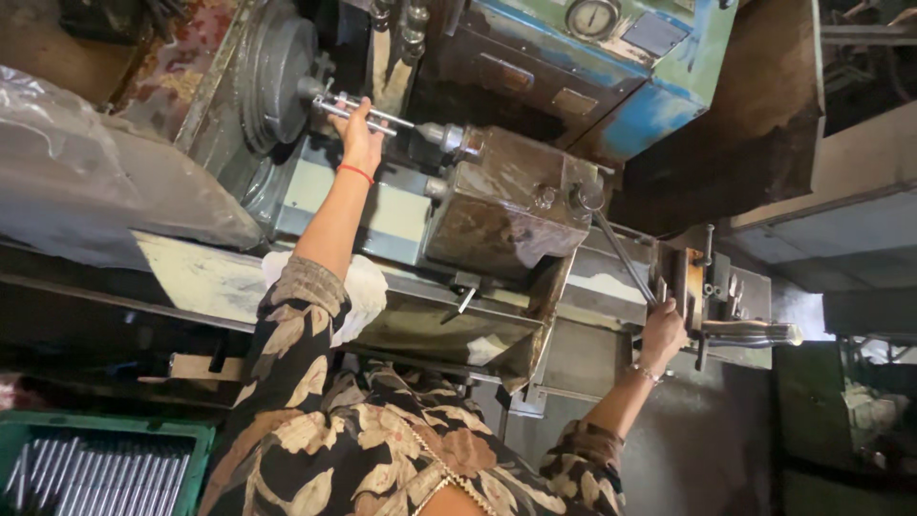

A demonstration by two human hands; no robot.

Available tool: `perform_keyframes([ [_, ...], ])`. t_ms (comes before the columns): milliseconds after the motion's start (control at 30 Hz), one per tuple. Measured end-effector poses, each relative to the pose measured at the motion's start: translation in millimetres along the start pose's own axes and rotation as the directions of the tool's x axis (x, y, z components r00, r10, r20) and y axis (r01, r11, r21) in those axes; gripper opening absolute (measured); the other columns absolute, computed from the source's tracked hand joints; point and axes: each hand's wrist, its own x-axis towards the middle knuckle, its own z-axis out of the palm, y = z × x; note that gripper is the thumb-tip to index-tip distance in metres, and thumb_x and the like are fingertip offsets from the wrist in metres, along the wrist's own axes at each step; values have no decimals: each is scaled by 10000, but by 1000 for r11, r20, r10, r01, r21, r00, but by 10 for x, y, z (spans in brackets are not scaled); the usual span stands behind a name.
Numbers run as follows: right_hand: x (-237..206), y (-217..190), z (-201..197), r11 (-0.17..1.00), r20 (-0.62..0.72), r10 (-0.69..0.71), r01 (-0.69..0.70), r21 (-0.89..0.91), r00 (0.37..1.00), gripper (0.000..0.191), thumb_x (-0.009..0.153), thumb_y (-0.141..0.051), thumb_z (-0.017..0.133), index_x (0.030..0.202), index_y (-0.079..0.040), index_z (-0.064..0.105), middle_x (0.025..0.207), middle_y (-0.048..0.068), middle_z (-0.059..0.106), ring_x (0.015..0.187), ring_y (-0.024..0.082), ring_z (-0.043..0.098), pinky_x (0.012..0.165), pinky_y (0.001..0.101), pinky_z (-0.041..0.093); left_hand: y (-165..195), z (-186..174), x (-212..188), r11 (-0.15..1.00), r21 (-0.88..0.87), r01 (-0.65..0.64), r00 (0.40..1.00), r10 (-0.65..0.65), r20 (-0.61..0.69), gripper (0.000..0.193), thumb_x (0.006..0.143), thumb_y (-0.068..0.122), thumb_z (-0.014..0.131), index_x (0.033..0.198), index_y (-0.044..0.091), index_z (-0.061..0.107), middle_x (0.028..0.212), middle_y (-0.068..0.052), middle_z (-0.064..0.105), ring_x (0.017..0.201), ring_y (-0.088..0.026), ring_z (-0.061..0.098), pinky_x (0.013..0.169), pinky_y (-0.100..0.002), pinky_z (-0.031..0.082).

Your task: The person repeatedly picks up metal rods from a green crate, places them into a grinding machine, and operates a lever to grind the ends. After each grind, the person removes the rod and places it back into the crate. The process is repeated for multiple rods.

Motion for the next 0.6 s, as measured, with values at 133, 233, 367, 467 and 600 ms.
perform_keyframes([
  [133,-18,46,-20,998,-10,-8,8,63,1000,562,1113,-437,388,1024,-3,733,927,322,686,866,562,634,784,621,492,14,29,-25,999,31,21,999,-19,-51,645,868,23,737,1352,220,360,1328,-14,474,1156,-246,509,982,-642,444],
  [233,-69,20,-20,979,30,128,-121,-161,991,593,1136,-476,383,1015,-22,744,959,301,696,906,552,642,803,622,504,8,26,-38,1000,5,2,1000,-1,-24,666,862,23,756,1358,234,364,1341,-23,478,1151,-258,487,994,-642,446],
  [367,-212,-7,-57,996,29,78,-77,-37,996,427,1125,-420,446,1234,-78,678,1032,293,698,944,577,615,806,646,470,4,21,-17,1000,-3,6,999,-6,-34,661,870,26,745,1368,238,364,1354,-25,465,1167,-245,494,988,-646,456],
  [467,-463,60,7,910,-152,-229,267,317,961,576,1026,-305,535,1458,64,442,1163,316,674,958,553,639,751,569,505,-11,51,19,988,150,34,989,-12,-146,607,881,50,723,1343,224,370,1295,-38,505,1066,-243,527,918,-591,475],
  [600,-1135,300,267,836,-209,270,-121,535,940,442,1086,-329,577,1240,79,643,1159,258,694,1039,359,658,925,496,512,93,264,52,963,256,-81,954,149,-259,426,941,87,698,1241,179,410,1096,-37,537,865,-186,560,731,-442,463],
])
